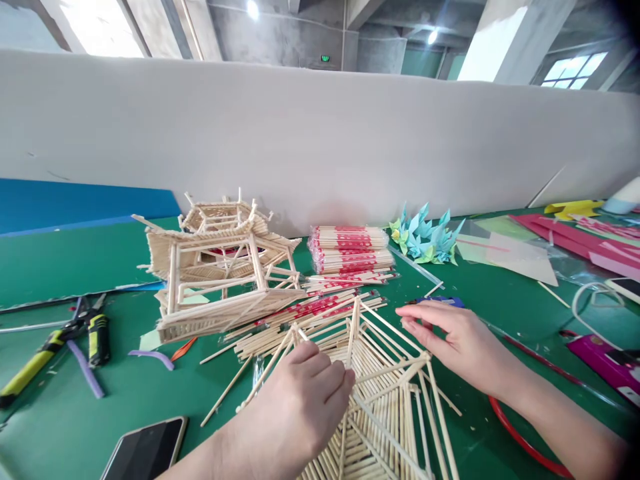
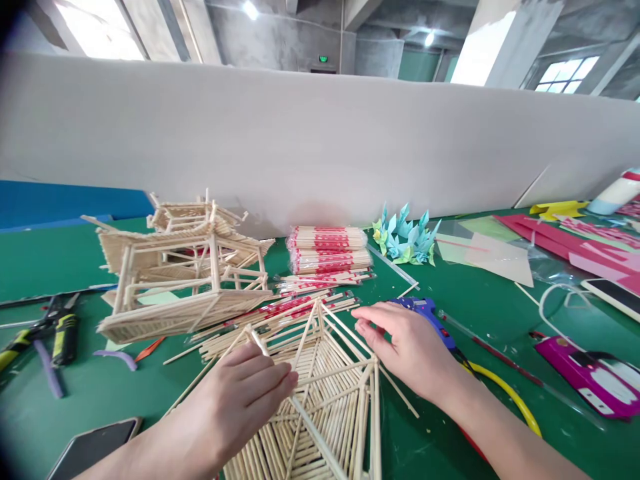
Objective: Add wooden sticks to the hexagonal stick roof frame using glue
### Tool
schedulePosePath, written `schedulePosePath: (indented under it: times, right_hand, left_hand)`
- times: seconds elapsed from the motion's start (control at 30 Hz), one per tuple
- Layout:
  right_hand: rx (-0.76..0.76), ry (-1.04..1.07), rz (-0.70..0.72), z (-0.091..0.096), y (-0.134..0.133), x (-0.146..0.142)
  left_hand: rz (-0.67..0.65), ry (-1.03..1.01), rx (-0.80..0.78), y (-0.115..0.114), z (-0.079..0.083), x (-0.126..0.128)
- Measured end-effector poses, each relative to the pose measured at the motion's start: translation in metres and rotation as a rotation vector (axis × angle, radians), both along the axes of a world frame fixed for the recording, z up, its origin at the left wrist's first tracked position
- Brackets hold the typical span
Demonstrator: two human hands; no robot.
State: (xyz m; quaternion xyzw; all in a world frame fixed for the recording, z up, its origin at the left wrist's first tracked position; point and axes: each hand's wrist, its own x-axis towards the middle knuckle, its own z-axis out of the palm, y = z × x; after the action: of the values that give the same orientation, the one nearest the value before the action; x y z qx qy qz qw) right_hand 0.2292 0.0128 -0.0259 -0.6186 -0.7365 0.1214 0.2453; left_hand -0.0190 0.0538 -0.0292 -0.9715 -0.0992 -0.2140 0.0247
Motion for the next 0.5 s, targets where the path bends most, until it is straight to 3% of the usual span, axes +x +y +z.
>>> schedulePosePath:
  times: [0.2, 0.33, 0.5]
  right_hand:
    - [-0.029, 0.11, -0.039, -0.004, 0.002, 0.003]
    - [-0.023, 0.262, -0.149, -0.011, -0.004, 0.012]
    - [0.357, 0.588, -0.392, -0.014, -0.04, 0.015]
  left_hand:
    - [-0.009, -0.012, -0.026, 0.0, 0.0, -0.001]
    - [0.056, -0.015, -0.037, 0.0, 0.005, -0.008]
    - [0.355, -0.258, -0.019, -0.023, 0.027, -0.031]
